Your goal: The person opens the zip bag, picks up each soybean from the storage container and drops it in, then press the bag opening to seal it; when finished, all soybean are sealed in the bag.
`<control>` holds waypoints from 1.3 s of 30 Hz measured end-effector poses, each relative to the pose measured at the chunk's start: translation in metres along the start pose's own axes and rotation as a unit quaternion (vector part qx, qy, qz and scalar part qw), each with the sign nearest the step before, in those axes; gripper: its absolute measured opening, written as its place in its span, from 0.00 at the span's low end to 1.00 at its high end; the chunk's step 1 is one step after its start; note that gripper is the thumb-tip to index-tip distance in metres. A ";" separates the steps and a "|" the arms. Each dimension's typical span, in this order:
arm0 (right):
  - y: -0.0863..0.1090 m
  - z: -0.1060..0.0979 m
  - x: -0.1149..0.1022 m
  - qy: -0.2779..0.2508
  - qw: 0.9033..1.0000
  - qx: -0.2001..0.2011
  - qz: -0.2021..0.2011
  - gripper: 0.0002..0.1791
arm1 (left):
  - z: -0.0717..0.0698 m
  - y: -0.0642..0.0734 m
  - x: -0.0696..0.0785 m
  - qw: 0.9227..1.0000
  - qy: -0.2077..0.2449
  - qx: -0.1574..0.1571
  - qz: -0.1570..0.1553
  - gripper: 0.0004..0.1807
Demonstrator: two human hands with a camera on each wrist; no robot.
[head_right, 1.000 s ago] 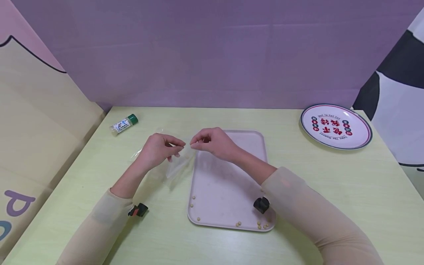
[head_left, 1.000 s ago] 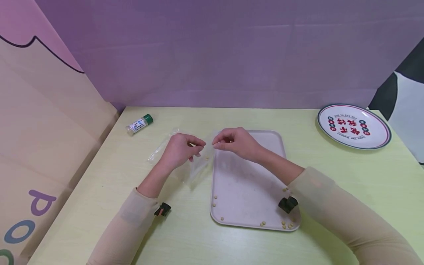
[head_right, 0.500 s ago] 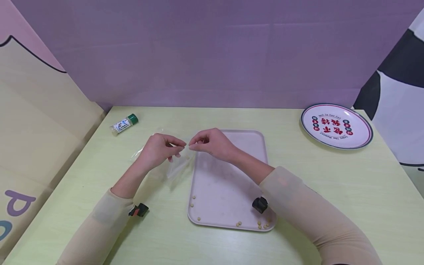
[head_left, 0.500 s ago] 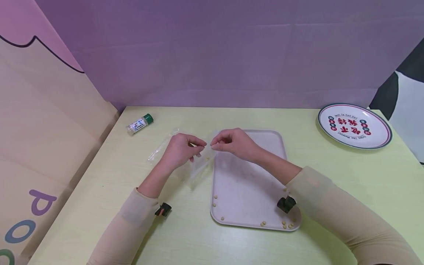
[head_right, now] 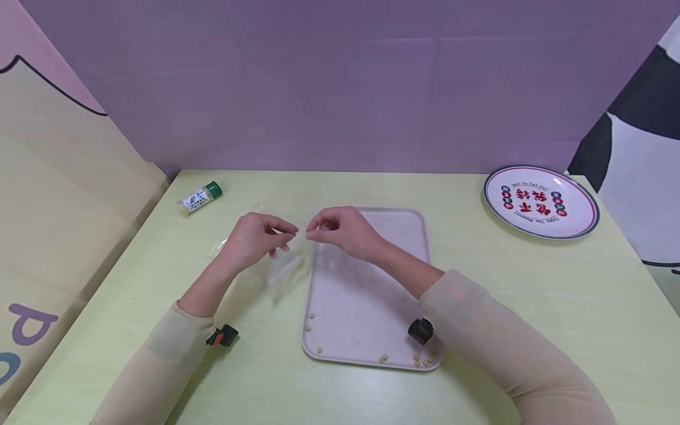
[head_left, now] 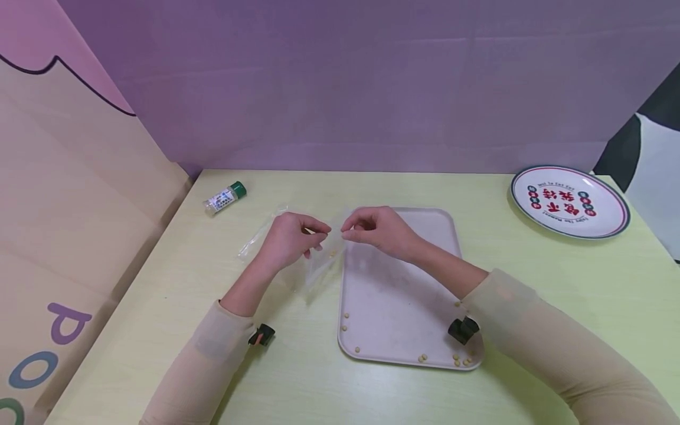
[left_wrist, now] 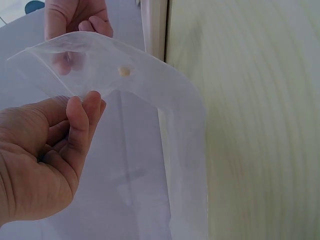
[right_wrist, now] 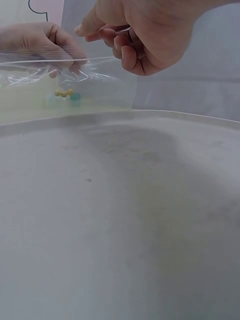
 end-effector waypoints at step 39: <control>0.030 0.060 0.011 0.012 0.958 -0.286 -0.016 0.04 | -0.001 0.001 0.000 1.000 0.005 0.001 -0.010 0.09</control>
Point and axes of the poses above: each hand's wrist, its own y-axis away from the middle knuckle, its own z-axis out of the palm, x = y × z, the point moved 5 cm from there along -y, towards the middle knuckle, and after that the axes turned 7 degrees about -x, right-handed, at the moved point
